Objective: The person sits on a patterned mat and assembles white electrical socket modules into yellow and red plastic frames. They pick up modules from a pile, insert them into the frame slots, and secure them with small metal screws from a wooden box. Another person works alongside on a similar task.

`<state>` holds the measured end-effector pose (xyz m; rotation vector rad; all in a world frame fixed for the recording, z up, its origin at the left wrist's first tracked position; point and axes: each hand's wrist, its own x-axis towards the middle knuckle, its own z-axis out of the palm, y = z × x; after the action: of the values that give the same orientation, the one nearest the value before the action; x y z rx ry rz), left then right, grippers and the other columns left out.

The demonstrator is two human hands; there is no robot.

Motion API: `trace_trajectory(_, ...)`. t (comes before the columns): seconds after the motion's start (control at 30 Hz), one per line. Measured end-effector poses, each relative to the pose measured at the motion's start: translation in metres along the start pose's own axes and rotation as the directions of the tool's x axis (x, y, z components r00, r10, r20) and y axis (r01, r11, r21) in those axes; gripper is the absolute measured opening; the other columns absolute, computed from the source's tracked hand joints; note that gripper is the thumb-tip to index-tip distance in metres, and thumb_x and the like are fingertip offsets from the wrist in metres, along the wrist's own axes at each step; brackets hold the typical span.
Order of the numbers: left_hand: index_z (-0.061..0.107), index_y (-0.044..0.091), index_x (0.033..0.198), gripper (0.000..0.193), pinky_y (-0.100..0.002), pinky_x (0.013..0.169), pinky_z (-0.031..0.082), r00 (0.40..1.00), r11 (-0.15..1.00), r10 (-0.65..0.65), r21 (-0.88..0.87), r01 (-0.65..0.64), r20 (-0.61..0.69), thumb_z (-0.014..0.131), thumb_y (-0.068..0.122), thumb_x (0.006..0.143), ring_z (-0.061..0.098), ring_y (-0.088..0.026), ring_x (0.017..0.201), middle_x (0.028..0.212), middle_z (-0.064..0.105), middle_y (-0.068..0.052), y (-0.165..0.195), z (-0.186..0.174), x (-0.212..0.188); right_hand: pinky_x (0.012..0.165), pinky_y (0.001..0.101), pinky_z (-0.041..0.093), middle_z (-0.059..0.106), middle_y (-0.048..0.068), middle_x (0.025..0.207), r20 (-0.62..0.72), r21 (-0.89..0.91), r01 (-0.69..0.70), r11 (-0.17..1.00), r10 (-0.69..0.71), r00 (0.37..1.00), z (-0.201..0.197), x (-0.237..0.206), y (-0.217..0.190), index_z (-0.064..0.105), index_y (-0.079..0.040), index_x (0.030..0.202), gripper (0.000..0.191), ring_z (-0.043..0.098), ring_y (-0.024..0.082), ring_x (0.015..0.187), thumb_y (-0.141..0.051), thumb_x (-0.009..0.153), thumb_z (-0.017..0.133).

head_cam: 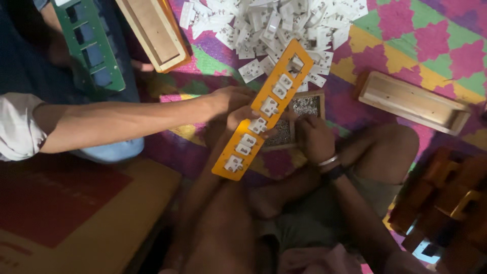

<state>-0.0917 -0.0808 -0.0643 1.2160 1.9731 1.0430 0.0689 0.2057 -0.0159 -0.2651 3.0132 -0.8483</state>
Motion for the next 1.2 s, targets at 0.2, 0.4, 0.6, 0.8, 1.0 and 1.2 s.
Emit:
trace_trajectory(0.2,0.07,0.007,0.124,0.035,-0.038,0.098,0.056,0.927,0.745,-0.363,-0.57,0.347,0.09,0.061,0.023,0.094,0.069,-0.031,0.117,0.129,0.07,-0.018,-0.006,0.004,-0.004,0.074,0.0462,0.052,0.064,0.012,0.095,0.043,-0.053,-0.019,0.998,0.021,0.999,-0.001,-0.007,0.001,0.073,-0.008,0.107,0.026,0.063,0.035,0.09,-0.007,0.081,0.07)
trace_trajectory(0.4,0.07,0.007,0.124,0.034,-0.037,0.096,0.056,0.964,0.808,-0.264,-0.537,0.244,0.042,0.063,0.022,0.095,0.07,-0.03,0.115,0.13,0.071,-0.018,0.014,0.023,0.001,0.077,0.0477,0.052,0.065,0.012,0.098,0.09,0.038,-0.087,0.995,0.084,0.992,0.003,-0.008,0.008,0.069,-0.007,0.098,0.018,0.063,0.037,0.094,-0.008,0.08,0.072)
trace_trajectory(0.6,0.069,0.006,0.125,0.035,-0.038,0.095,0.057,0.958,0.399,-0.252,-0.888,0.228,0.133,0.063,0.022,0.095,0.07,-0.03,0.114,0.129,0.071,-0.019,0.023,0.064,0.009,0.082,0.0521,0.05,0.059,0.025,0.113,-0.225,-0.076,-0.186,0.98,0.165,0.96,-0.001,-0.018,0.01,0.064,-0.002,0.124,0.044,0.061,0.045,0.1,-0.005,0.081,0.065)
trace_trajectory(0.8,0.068,0.006,0.125,0.035,-0.038,0.094,0.057,0.964,0.369,-0.229,-0.905,0.212,0.133,0.062,0.022,0.095,0.07,-0.031,0.113,0.128,0.071,-0.019,0.026,0.068,0.003,0.079,0.0549,0.05,0.06,0.024,0.109,-0.049,-0.131,-0.347,0.929,0.343,0.938,0.006,-0.022,0.023,0.06,-0.007,0.121,0.026,0.06,0.045,0.095,-0.013,0.097,0.068)
trace_trajectory(1.0,0.067,0.005,0.126,0.036,-0.039,0.093,0.057,0.925,0.366,-0.379,-0.924,0.114,-0.036,0.062,0.022,0.095,0.07,-0.031,0.112,0.127,0.071,-0.019,-0.005,0.027,-0.014,0.076,0.0555,0.05,0.062,0.021,0.108,-0.059,-0.186,-0.221,0.957,0.214,0.975,0.032,-0.011,0.027,0.059,-0.006,0.122,0.04,0.061,0.044,0.095,-0.015,0.083,0.069)
trace_trajectory(1.2,0.067,0.004,0.127,0.036,-0.039,0.092,0.057,0.927,0.283,-0.372,-0.957,0.061,-0.051,0.062,0.022,0.096,0.071,-0.031,0.111,0.126,0.071,-0.019,0.004,0.033,-0.013,0.077,0.0565,0.049,0.062,0.023,0.107,-0.03,-0.139,-0.225,0.964,0.223,0.974,0.049,0.023,0.03,0.062,-0.007,0.119,0.034,0.061,0.046,0.095,-0.021,0.088,0.067)
